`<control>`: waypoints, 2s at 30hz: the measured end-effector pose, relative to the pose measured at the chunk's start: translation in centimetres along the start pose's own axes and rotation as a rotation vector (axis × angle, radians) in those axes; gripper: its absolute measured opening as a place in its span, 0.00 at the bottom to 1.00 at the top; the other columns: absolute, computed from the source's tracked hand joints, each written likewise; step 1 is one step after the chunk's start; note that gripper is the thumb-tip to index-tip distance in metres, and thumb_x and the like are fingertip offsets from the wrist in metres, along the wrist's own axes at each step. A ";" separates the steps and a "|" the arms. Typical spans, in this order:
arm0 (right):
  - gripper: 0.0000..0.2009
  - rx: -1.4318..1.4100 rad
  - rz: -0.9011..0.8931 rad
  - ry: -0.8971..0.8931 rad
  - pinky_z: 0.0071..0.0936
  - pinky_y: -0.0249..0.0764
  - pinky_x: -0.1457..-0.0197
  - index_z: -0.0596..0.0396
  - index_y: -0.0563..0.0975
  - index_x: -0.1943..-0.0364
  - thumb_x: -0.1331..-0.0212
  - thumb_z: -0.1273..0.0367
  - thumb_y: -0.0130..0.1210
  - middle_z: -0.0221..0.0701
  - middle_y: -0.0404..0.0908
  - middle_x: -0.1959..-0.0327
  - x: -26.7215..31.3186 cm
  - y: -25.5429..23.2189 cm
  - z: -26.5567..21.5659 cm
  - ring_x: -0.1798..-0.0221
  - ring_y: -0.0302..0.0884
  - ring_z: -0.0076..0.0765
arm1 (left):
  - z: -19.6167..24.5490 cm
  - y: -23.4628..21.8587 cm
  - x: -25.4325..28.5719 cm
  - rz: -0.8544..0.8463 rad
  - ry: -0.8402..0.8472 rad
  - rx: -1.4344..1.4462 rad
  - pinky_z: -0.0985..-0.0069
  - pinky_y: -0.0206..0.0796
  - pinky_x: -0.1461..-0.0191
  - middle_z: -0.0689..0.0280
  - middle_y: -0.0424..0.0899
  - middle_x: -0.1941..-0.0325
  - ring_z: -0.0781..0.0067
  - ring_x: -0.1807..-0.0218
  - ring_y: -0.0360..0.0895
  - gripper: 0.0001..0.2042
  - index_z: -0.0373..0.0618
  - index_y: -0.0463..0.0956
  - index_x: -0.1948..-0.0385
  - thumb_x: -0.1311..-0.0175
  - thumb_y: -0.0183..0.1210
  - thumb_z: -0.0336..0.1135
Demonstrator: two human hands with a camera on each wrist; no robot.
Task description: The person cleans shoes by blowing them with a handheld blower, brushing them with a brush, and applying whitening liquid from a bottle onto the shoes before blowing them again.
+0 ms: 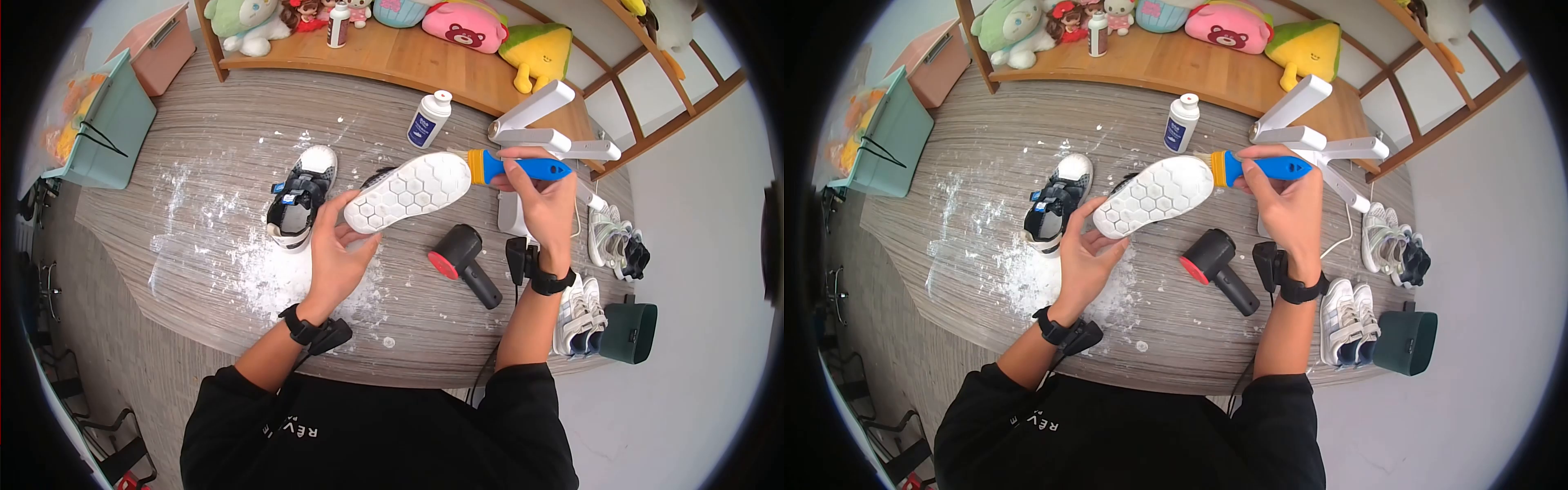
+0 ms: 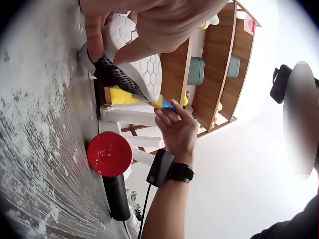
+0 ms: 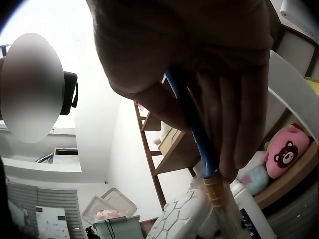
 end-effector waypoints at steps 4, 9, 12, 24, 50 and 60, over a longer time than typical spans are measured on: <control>0.05 0.188 0.001 -0.046 0.24 0.79 0.64 0.63 0.85 0.60 0.38 0.77 0.60 0.33 0.87 0.68 -0.4 0.5 1.2 0.69 0.84 0.24 | 1.6 0.5 0.2 -0.032 0.135 -0.159 0.70 0.77 0.38 0.56 0.61 0.27 0.63 0.36 0.78 0.33 0.40 0.64 0.32 0.41 0.65 0.15; 0.05 0.430 -0.033 -0.102 0.28 0.71 0.71 0.61 0.86 0.62 0.40 0.74 0.62 0.34 0.85 0.78 -0.4 1.8 0.9 0.78 0.76 0.23 | 1.3 0.5 0.2 -0.046 0.070 -0.218 0.71 0.77 0.38 0.55 0.58 0.25 0.61 0.35 0.77 0.29 0.45 0.68 0.35 0.39 0.63 0.15; 0.06 0.504 -0.055 -0.144 0.30 0.70 0.73 0.60 0.86 0.62 0.40 0.73 0.62 0.40 0.81 0.81 -0.1 2.4 0.3 0.81 0.74 0.30 | 1.0 0.8 0.5 -0.069 0.081 -0.301 0.70 0.78 0.40 0.54 0.57 0.25 0.59 0.35 0.77 0.25 0.46 0.73 0.39 0.39 0.63 0.15; 0.06 0.692 -0.041 -0.153 0.33 0.70 0.73 0.61 0.84 0.66 0.42 0.72 0.62 0.41 0.78 0.84 0.8 0.0 -1.9 0.84 0.72 0.41 | 2.5 1.8 0.7 -0.128 0.232 -0.426 0.71 0.80 0.50 0.55 0.72 0.33 0.61 0.39 0.79 0.25 0.46 0.76 0.44 0.46 0.72 0.22; 0.06 0.732 -0.095 -0.057 0.33 0.75 0.69 0.63 0.84 0.65 0.42 0.74 0.62 0.41 0.81 0.81 0.8 -0.3 -1.8 0.77 0.82 0.37 | 1.4 3.0 0.9 -0.231 0.112 -0.518 0.73 0.74 0.57 0.63 0.69 0.51 0.69 0.55 0.75 0.40 0.46 0.69 0.40 0.58 0.82 0.33; 0.04 0.388 -0.337 -0.169 0.26 0.73 0.69 0.61 0.85 0.65 0.41 0.74 0.63 0.39 0.85 0.76 2.9 4.8 -3.5 0.77 0.79 0.31 | 3.0 3.3 1.6 -0.175 0.300 -0.602 0.74 0.69 0.61 0.61 0.66 0.54 0.69 0.64 0.69 0.34 0.45 0.71 0.48 0.60 0.81 0.27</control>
Point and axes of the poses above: each hand's wrist, its own x-axis away from the middle knuckle, its own y-axis out of the palm, z = x × y, the point moved 10 cm from there along -x, towards the middle knuckle
